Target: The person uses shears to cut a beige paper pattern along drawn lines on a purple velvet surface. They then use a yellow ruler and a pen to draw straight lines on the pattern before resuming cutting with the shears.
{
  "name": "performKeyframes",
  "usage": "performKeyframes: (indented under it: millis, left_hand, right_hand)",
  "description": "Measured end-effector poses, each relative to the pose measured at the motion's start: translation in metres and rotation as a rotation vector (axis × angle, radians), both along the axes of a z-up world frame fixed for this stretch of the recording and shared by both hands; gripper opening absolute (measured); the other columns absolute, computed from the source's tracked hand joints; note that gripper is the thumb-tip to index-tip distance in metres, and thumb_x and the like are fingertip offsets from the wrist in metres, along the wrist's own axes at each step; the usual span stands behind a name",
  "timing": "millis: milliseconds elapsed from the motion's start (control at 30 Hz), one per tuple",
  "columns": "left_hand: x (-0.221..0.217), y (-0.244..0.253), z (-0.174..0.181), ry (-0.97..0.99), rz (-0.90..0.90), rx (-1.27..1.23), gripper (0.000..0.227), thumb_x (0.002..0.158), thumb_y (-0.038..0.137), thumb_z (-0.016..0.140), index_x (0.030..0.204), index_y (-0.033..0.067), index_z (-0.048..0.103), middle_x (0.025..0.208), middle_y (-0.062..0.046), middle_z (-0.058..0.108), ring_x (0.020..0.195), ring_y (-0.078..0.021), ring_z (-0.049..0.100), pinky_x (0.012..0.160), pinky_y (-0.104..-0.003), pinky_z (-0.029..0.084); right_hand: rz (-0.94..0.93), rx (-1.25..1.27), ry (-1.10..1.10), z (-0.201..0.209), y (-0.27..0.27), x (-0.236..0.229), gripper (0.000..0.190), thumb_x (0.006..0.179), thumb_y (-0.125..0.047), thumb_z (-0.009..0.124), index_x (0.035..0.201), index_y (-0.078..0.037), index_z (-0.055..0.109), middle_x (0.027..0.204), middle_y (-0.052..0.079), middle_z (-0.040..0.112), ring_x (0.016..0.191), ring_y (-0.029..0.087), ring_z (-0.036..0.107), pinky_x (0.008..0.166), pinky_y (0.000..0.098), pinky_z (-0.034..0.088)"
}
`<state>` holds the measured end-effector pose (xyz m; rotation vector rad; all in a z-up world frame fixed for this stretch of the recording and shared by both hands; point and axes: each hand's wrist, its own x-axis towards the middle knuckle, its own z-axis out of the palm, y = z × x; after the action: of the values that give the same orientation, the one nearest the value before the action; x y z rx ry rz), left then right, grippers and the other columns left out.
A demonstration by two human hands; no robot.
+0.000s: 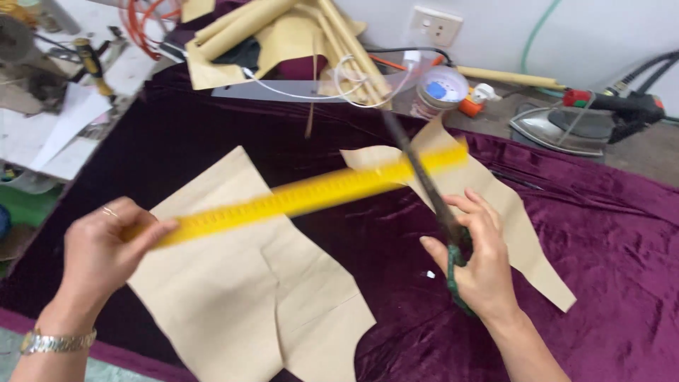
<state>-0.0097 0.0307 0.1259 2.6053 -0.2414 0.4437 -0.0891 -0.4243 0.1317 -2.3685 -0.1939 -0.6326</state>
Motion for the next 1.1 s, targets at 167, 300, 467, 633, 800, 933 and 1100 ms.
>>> performKeyframes:
  millis: [167,300,467,633,800,933,1100]
  left_hand:
    - [-0.007,0.037,-0.005,0.377,-0.109,-0.215,0.026,0.072,0.025,0.081,0.057,0.0086,0.068,0.055,0.002,0.055,0.052,-0.0084,0.043,0.048,-0.024,0.029]
    - [0.009,0.078,-0.006,0.445,-0.144,-0.163,0.030,0.074,0.027,0.080,0.055,0.0101,0.064,0.055,0.002,0.057,0.051,-0.0084,0.044,0.049,-0.026,0.031]
    - [0.034,0.118,0.000,0.174,-0.067,0.148,0.039,0.070,0.049,0.077,0.064,0.0110,0.071,0.086,0.001,0.061,0.086,-0.0151,0.055,0.062,-0.032,0.043]
    - [0.023,0.082,-0.008,-0.289,0.143,-0.216,0.057,0.083,0.018,0.078,0.125,-0.0068,0.049,0.131,-0.024,0.030,0.118,-0.0383,0.034,0.100,-0.048,0.032]
    - [-0.039,-0.009,-0.054,0.349,-0.014,-0.745,0.059,0.085,0.033,0.061,0.137,0.0115,0.044,0.130,-0.005,0.060,0.101,-0.0148,0.062,0.088,-0.032,0.051]
    - [-0.055,-0.012,-0.079,0.417,-0.074,-1.114,0.015,0.091,0.020,0.057,0.094,0.0053,0.054,0.089,-0.010,0.068,0.081,-0.0176,0.072,0.070,-0.028,0.062]
    - [-0.030,0.082,-0.047,0.486,0.031,-0.783,0.029,0.092,0.025,0.053,0.115,0.0096,0.059,0.098,-0.005,0.073,0.086,-0.0141,0.069,0.076,-0.029,0.056]
  right_hand:
    - [0.181,-0.114,0.154,-0.011,0.046,0.003,0.026,0.079,-0.025,0.073,0.087,-0.010,0.053,0.125,0.005,0.062,0.137,0.035,0.042,0.114,0.0660,0.010]
    - [0.207,-0.102,0.264,-0.027,0.077,0.000,0.030,0.077,-0.026,0.074,0.097,-0.010,0.058,0.104,0.003,0.068,0.100,0.020,0.065,0.111,0.0556,0.027]
    - [0.044,0.060,0.631,-0.046,0.136,-0.006,0.026,0.078,-0.032,0.076,0.086,-0.017,0.056,0.069,-0.002,0.063,0.059,0.014,0.056,0.057,0.0306,0.042]
    - [-0.106,0.276,0.538,-0.055,0.223,0.006,0.027,0.079,-0.028,0.077,0.085,-0.014,0.054,0.066,-0.002,0.057,0.058,0.011,0.050,0.055,0.0298,0.041]
    - [-0.083,0.469,0.504,-0.051,0.287,0.022,0.025,0.082,-0.028,0.073,0.087,-0.011,0.055,0.067,0.001,0.056,0.060,0.011,0.050,0.054,0.0288,0.041]
    - [-0.009,0.573,0.599,-0.045,0.306,0.026,0.020,0.085,-0.024,0.072,0.084,-0.012,0.055,0.069,-0.002,0.060,0.062,0.009,0.053,0.059,0.0258,0.045]
    - [-0.009,0.683,0.765,-0.064,0.280,0.027,0.018,0.085,-0.020,0.071,0.086,-0.010,0.056,0.068,0.002,0.060,0.056,0.011,0.056,0.055,0.0252,0.048]
